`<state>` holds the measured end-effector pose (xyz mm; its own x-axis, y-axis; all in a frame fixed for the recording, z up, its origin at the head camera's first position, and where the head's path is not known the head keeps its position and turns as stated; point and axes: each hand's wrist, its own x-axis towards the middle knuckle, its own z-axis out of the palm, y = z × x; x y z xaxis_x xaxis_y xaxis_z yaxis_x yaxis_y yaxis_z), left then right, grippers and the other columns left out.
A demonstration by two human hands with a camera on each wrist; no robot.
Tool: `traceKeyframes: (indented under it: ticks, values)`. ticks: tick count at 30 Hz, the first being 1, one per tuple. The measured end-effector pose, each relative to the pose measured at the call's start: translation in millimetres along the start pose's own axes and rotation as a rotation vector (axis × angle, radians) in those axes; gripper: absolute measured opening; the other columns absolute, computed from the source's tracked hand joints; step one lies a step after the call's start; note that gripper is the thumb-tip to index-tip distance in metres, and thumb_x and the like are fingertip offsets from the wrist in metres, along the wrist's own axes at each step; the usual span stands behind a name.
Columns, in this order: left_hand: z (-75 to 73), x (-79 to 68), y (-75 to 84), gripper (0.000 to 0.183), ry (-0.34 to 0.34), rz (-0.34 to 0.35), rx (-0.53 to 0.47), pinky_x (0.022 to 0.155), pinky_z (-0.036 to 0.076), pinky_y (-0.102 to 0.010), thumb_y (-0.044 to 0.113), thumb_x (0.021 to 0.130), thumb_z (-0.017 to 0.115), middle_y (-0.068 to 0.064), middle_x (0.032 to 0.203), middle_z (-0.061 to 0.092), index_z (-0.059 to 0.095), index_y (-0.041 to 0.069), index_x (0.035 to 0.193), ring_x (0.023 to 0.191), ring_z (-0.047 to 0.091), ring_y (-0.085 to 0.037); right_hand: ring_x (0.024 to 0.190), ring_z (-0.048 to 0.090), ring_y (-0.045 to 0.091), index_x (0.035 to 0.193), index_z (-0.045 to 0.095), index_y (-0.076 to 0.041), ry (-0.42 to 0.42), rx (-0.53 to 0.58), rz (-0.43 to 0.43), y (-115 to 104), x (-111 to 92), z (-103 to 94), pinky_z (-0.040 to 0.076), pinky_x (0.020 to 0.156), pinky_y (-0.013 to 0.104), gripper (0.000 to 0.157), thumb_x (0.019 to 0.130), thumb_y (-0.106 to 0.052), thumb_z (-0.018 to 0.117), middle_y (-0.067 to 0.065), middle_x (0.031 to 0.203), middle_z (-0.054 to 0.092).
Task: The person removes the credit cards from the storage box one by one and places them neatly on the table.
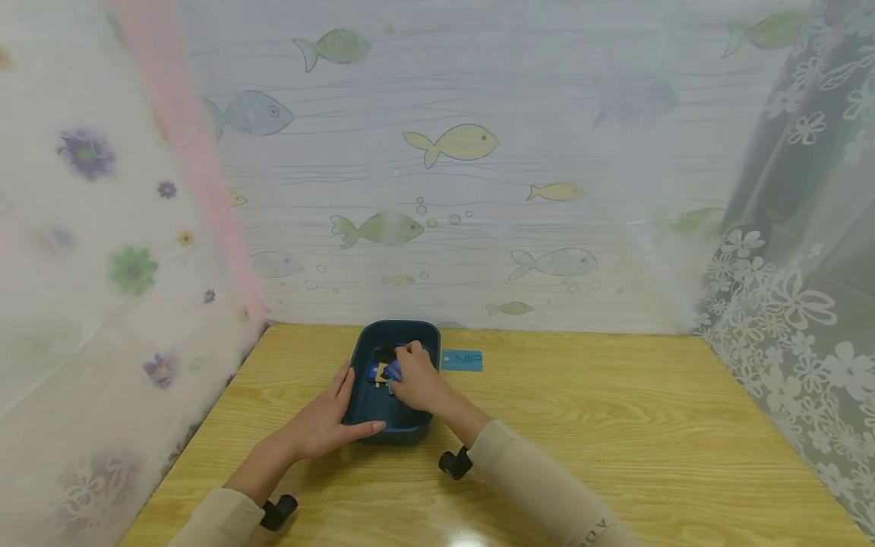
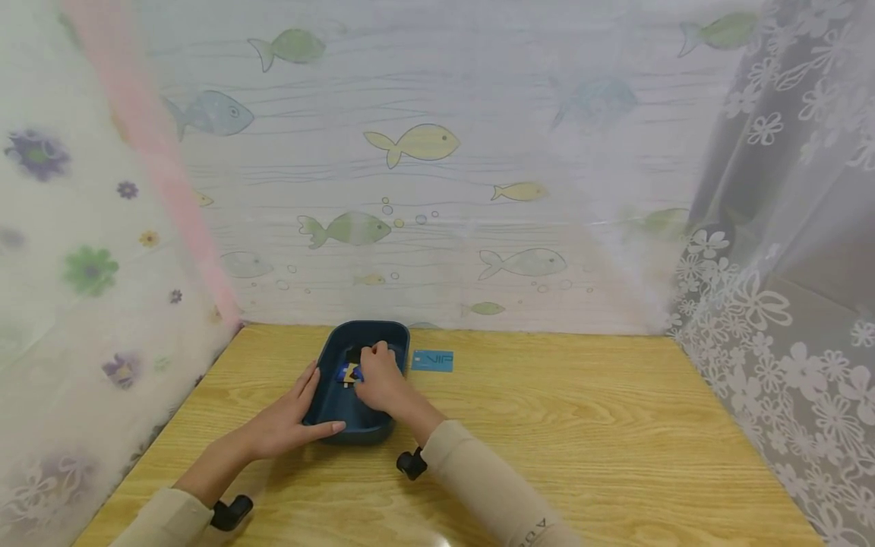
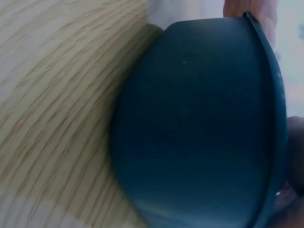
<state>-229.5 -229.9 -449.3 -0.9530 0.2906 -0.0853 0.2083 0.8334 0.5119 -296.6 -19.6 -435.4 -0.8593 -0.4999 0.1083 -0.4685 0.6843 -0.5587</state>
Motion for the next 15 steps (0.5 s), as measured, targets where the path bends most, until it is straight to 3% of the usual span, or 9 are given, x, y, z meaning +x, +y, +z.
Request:
traceKeyframes:
  ticks: [9, 15]
  values:
    - [2.8, 1.0, -1.5, 0.119, -0.003, 0.002, 0.003, 0.117, 0.028, -0.063, 0.074, 0.09, 0.059, -0.017, 0.171, -0.01, 0.002, -0.001, 0.163, 0.153, 0.016, -0.045, 0.129, 0.041, 0.044, 0.144, 0.043, 0.012, 0.084, 0.042, 0.208, -7, 15, 20.8, 0.049, 0.094, 0.049, 0.06, 0.095, -0.009, 0.072, 0.032, 0.148, 0.028]
    - [1.0, -0.7, -2.6, 0.12, 0.0, 0.005, 0.0, 0.117, 0.029, -0.063, 0.074, 0.09, 0.059, -0.017, 0.171, -0.01, 0.001, -0.001, 0.163, 0.153, 0.016, -0.045, 0.126, 0.042, 0.047, 0.144, 0.041, 0.015, 0.139, 0.013, 0.278, -8, 21, 31.1, 0.047, 0.099, 0.054, 0.066, 0.093, -0.011, 0.075, 0.035, 0.145, 0.031]
